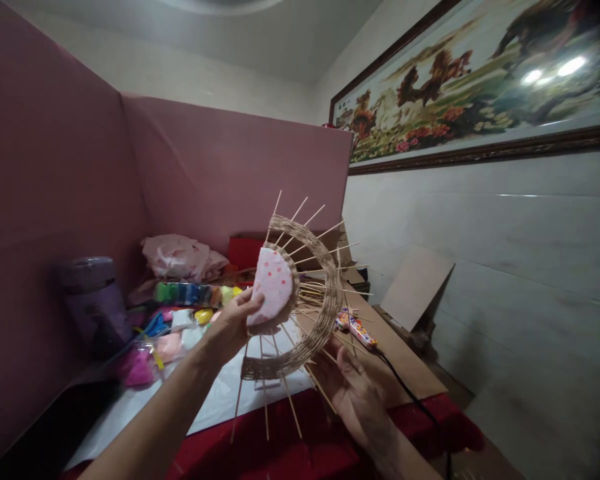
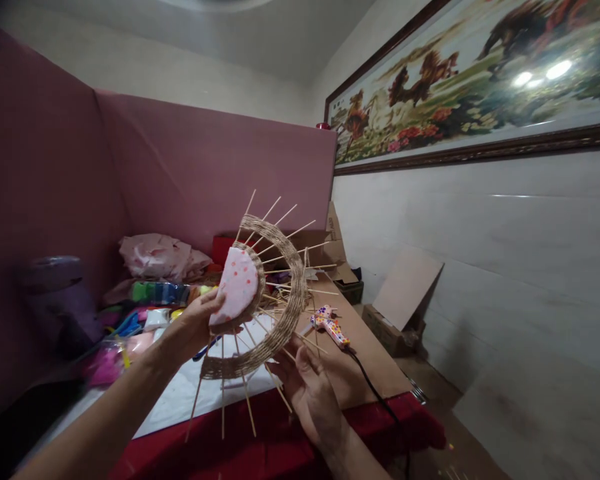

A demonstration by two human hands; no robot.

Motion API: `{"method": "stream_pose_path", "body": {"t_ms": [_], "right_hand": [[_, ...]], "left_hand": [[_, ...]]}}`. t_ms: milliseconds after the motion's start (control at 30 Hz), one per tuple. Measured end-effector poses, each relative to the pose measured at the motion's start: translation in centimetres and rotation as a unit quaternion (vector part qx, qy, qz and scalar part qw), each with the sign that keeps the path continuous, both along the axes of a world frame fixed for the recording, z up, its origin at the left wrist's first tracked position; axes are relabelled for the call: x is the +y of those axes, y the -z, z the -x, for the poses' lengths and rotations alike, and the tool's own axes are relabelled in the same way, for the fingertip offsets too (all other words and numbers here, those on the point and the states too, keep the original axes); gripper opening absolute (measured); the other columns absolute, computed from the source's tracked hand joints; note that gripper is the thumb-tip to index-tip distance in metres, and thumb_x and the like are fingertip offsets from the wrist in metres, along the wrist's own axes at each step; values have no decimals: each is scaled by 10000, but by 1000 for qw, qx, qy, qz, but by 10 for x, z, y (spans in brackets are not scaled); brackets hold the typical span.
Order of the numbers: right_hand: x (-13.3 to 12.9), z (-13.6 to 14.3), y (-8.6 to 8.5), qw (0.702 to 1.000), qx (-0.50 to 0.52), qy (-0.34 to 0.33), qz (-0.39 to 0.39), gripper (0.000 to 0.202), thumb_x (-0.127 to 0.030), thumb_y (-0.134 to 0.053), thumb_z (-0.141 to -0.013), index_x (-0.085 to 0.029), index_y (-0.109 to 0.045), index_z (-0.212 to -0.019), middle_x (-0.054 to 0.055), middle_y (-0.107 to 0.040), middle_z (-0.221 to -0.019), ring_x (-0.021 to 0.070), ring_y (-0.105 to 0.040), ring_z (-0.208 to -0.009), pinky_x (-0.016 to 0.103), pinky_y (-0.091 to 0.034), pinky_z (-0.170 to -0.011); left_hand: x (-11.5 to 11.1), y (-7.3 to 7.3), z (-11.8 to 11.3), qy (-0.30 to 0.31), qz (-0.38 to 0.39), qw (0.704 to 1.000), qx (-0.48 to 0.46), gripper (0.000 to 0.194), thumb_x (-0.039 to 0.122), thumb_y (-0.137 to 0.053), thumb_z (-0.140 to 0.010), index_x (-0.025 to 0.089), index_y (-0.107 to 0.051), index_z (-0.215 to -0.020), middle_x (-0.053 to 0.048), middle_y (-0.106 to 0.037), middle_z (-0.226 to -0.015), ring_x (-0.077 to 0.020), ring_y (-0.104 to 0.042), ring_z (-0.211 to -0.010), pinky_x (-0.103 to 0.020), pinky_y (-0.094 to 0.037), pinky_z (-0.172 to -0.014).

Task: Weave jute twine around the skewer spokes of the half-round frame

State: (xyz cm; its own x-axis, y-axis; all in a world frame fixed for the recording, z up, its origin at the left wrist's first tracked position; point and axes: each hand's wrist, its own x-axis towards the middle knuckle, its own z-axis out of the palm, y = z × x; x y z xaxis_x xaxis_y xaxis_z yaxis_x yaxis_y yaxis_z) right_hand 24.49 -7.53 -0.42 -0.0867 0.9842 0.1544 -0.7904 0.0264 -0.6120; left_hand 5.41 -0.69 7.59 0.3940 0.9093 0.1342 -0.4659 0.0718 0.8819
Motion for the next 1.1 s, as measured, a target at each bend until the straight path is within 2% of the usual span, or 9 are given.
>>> {"method": "stream_pose_path", "body": {"t_ms": [167,300,367,467,533,633,767,900,1100], "right_hand": [[-15,-15,0,990,-132,-40,18,447,-458,-686,-705,-191,-619,-1057,96,-664,-1053,218,-623,-975,330,-499,-812],[-27,-46,-18,945,-320,-54,47,465,-524,-657,-695,-117,-643,-921,111,-689,-755,187,-653,-564,199,-415,-345],[-22,-58,-34,933,-355,30,50,395,-506,-618,-743,-119,-647,-812,57,-647,-586,106,-550,-383,170,-340,-312],[4,-64,-62,897,-362,254,-5,314,-445,-665,-726,-154,-658,-845,44,-674,-741,101,-595,-570,195,-465,-521],[25,-60,-76,907,-366,207,-11,336,-410,-680,-723,-172,-644,-956,67,-675,-921,157,-631,-797,256,-496,-704],[50,-52,-86,956,-289,-19,-40,388,-438,-605,-781,-144,-617,-1034,106,-637,-1077,191,-582,-1011,331,-437,-895],[62,-55,-90,960,-239,-144,-35,476,-503,-580,-776,-99,-620,-1023,77,-654,-826,122,-602,-696,252,-499,-640],[72,-72,-96,943,-311,-107,-42,284,-385,-642,-765,-105,-640,-811,-106,-308,-444,7,-227,-358,122,-202,-337],[83,-79,-112,934,-342,65,-82,257,-357,-672,-735,-135,-570,-654,-97,-276,-473,13,-149,-398,149,-95,-364]], "left_hand": [[8,9,14,-44,3,998,43,333,186,-684,-685,119,-598,-1000,-124,-687,-883,-226,-671,-687,-268,-545,-524],[14,18,41,-41,5,996,75,340,197,-687,-688,118,-599,-1007,-113,-683,-863,-201,-659,-664,-259,-547,-534],[14,23,50,-34,12,997,74,328,185,-682,-694,112,-604,-1005,-107,-684,-856,-185,-656,-667,-244,-546,-563],[10,30,55,-39,31,997,55,342,150,-684,-682,112,-606,-1012,-101,-688,-874,-173,-654,-671,-214,-536,-545],[8,32,54,-45,39,997,44,341,138,-683,-673,106,-611,-1005,-103,-691,-868,-170,-651,-640,-203,-524,-497],[6,33,52,-64,57,996,18,266,107,-675,-666,104,-630,-928,-93,-701,-822,-160,-650,-601,-205,-535,-506],[7,32,53,-69,73,995,-5,259,67,-665,-651,99,-637,-907,-106,-708,-842,-179,-669,-666,-224,-560,-591],[7,32,55,-57,66,996,6,329,63,-666,-652,92,-623,-977,-127,-698,-918,-196,-672,-736,-245,-564,-648],[7,32,55,-18,53,998,20,380,94,-675,-666,103,-598,-1038,-127,-688,-951,-199,-672,-727,-274,-567,-648]]}}
